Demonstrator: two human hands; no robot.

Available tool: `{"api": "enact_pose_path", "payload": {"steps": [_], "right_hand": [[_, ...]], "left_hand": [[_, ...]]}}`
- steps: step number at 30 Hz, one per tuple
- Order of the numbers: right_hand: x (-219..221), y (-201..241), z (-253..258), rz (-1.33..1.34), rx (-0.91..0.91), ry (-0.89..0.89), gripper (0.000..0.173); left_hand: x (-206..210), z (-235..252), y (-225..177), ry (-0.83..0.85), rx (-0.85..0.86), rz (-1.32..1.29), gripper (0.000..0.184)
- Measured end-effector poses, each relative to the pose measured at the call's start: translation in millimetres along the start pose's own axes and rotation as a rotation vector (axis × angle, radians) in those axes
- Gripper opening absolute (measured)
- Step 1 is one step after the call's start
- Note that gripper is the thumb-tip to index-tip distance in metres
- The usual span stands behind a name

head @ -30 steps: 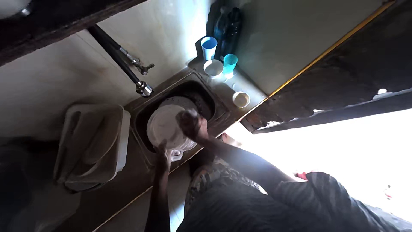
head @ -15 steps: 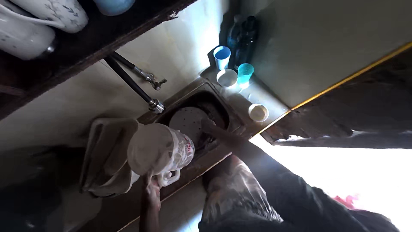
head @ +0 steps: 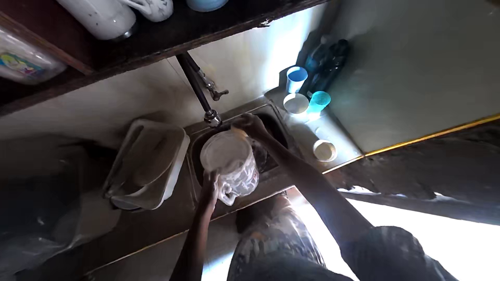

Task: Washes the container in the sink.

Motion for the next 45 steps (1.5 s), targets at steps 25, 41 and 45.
{"api": "enact_pose_path", "payload": {"steps": [25,41,45], "right_hand": [[90.4,71.9,-91.5,-0.640,-0.391,0.620,0.030],[44.8,55.6,-102.6,-0.710,-0.405,0.391,0.032],[74.5,48.8,-78.8,-0.766,-0.295,0.319,0.031]], "left_hand": [[17.7,9.1,9.8,0.052,0.247,0.046,0.046],[11.8,20.6,5.0,-0.070,0.287,0.298,0.039],[14.0,29.2,1.2,-0.050,0.237,0.438,0.041]]}}
Point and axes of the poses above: each hand's wrist, its own z-axis towards the middle knuckle, its own x-axis out of the palm, y = z × x, the point moved 8 cm from there along z, towards the middle knuckle, and after that the axes turned 2 degrees about y, right-handed, at the moved point
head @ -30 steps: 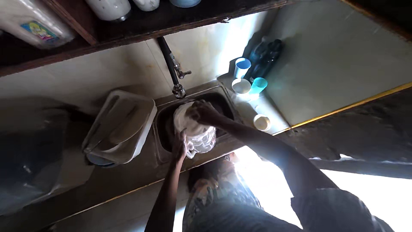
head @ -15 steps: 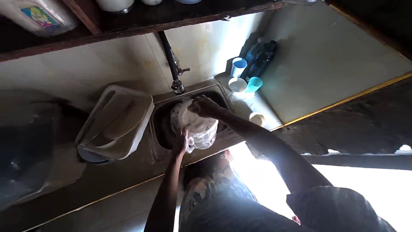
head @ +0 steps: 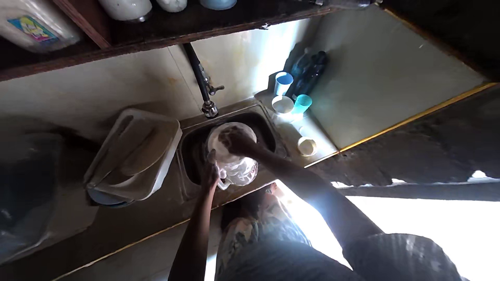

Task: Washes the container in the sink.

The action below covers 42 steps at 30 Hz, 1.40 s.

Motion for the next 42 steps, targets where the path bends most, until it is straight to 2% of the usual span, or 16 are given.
{"api": "enact_pose_path", "payload": {"steps": [3,4,6,7,9,11,13,15,19,23,25,28,31,35,39,42], "right_hand": [[8.8,43.5,-29.7,0.004,-0.291,0.044,0.026],[4.2,45.4,-42.5,0.024,-0.334,0.084,0.026],[-14.1,26.3,-56.3,0.122,-0.284,0.080,0.025],[-22.6,10.0,-53.8,0.153,-0.248,0.023,0.026],[-27.7,-14.5,-34.1,0.128,-0.107,-0.028,0.031],[-16.3,-9.9,-10.2,0.099,-0.016,0.000,0.031],[1.1,14.3,-1.0,0.104,-0.050,0.019,0.026],[10.0,37.7,-14.6,0.113,-0.190,-0.004,0.022],[-10.7,27.9,-61.9,0.164,-0.287,0.062,0.021],[-34.9,-12.4,-50.9,-0.002,-0.158,0.044,0.029],[-30.6,-26.9,-31.3,-0.084,-0.032,0.055,0.033],[-21.3,-22.2,-9.0,-0.088,0.100,0.032,0.030],[-1.9,6.2,2.8,-0.008,-0.012,-0.043,0.025],[10.2,44.7,-18.9,0.033,-0.073,0.036,0.024],[12.9,44.5,-60.5,-0.010,-0.193,0.066,0.022],[-4.2,20.5,-79.8,-0.032,-0.174,0.033,0.022]], "left_hand": [[-5.1,-4.5,6.2,-0.012,-0.069,-0.130,0.037],[-6.1,-5.8,7.9,-0.020,-0.057,-0.163,0.036],[-6.0,-3.7,11.0,-0.056,-0.033,-0.206,0.036],[-5.1,-2.0,11.4,-0.073,-0.036,-0.227,0.038],[-1.7,-1.0,6.9,-0.033,-0.029,-0.184,0.041],[-0.7,-0.9,2.5,-0.011,-0.002,-0.190,0.043],[-2.9,-2.2,-0.6,-0.011,-0.003,-0.143,0.041],[-4.2,-6.8,-0.3,-0.006,-0.002,-0.101,0.036],[-7.5,-6.7,6.9,0.002,-0.006,-0.157,0.037],[-4.7,2.2,14.0,-0.031,0.024,-0.314,0.042],[-4.0,-0.2,8.5,-0.016,0.020,-0.286,0.042],[-2.3,0.4,3.7,-0.005,0.022,-0.136,0.041],[-1.4,-0.7,6.0,-0.017,-0.036,-0.111,0.040],[-5.6,-7.2,5.3,-0.016,-0.044,-0.091,0.033],[-5.5,-1.7,16.1,-0.027,-0.074,-0.158,0.047],[-8.2,4.5,15.1,-0.101,0.055,-0.294,0.045]]}}
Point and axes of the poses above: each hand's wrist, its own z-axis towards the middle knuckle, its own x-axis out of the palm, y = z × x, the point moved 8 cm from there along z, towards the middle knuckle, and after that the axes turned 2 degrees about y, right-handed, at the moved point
